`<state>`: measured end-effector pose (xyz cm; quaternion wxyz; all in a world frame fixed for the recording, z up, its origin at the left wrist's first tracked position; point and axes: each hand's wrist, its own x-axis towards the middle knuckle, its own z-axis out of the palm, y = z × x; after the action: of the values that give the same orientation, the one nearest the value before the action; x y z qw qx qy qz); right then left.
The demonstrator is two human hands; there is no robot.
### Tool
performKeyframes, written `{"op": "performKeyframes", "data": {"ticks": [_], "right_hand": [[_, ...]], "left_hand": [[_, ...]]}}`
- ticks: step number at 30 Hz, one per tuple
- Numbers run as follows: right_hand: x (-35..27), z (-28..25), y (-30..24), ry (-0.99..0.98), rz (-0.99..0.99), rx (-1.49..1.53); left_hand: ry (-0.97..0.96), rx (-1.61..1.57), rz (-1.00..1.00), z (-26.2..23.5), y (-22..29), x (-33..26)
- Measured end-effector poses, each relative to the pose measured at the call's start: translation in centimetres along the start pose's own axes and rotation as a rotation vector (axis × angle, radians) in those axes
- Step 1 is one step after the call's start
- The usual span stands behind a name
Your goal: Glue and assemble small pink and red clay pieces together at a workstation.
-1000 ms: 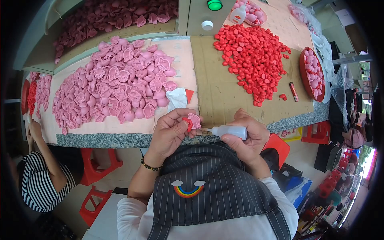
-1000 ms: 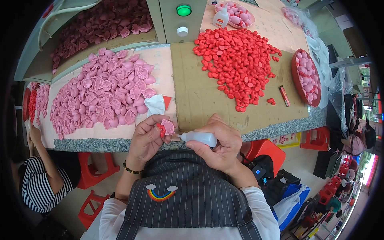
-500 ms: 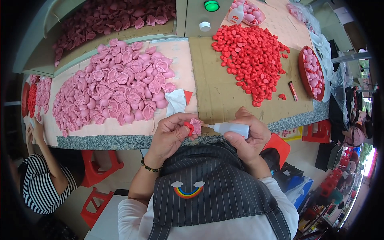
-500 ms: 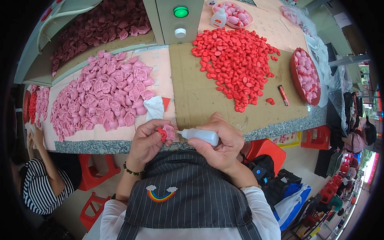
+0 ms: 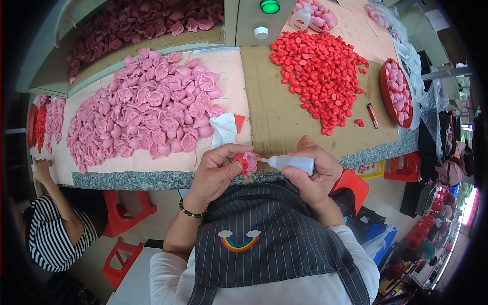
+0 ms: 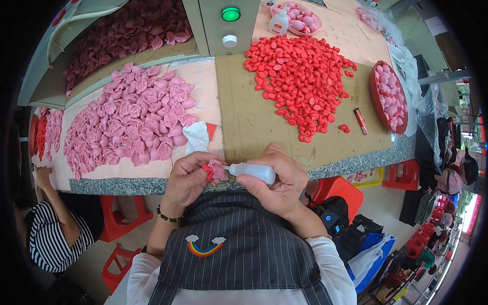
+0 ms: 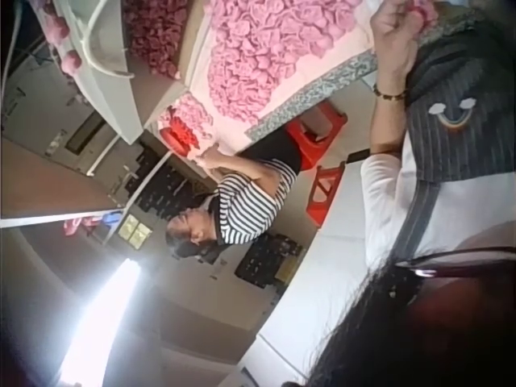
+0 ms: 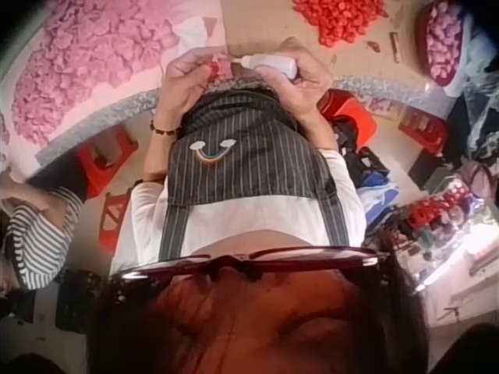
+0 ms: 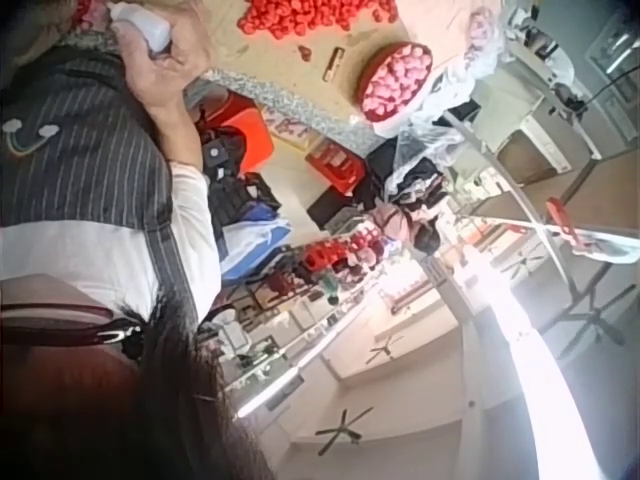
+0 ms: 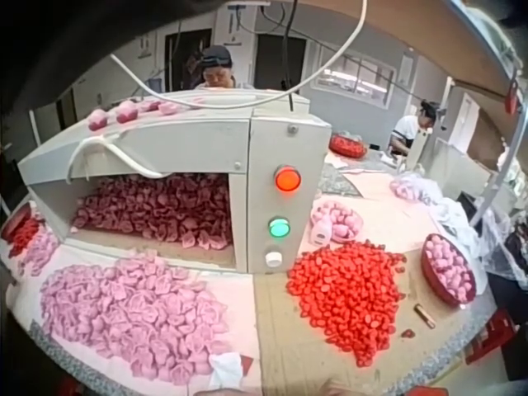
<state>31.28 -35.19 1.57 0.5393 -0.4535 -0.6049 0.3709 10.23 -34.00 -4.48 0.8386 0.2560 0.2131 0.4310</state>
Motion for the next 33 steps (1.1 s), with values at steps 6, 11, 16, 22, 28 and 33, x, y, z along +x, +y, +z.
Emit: {"op": "performKeyframes", "data": {"ticks": [6,11,16,22,28,33], "right_hand": [[0.0,0.0,-0.1,-0.009,0.003,0.002],[0.0,0.0,0.0,-0.007,0.002,0.0],[-0.1,-0.3,-0.2,0.014,-0.006,0.007],[-0.1,-0.2,-0.6,0.007,-0.024,0.064],[-0.1,0.3,-1.1,-0.02,-0.02,0.051],[0.2,-0.2,-0.4,-0.088,-0.089,0.052]], "left_hand": [[0.006,-0.004,-0.009,0.2,0.1,0.0],[-0.027,0.019,0.005,-0.3,-0.1,0.0],[-0.03,-0.066,0.001,-0.5,0.1,0.0],[-0.018,-0.14,-0.006,-0.8,0.1,-0.2],[-0.034,-0.144,0.008,-1.0,-0.2,-0.2],[-0.026,-0.131,0.005,-0.9,-0.2,-0.1]]}}
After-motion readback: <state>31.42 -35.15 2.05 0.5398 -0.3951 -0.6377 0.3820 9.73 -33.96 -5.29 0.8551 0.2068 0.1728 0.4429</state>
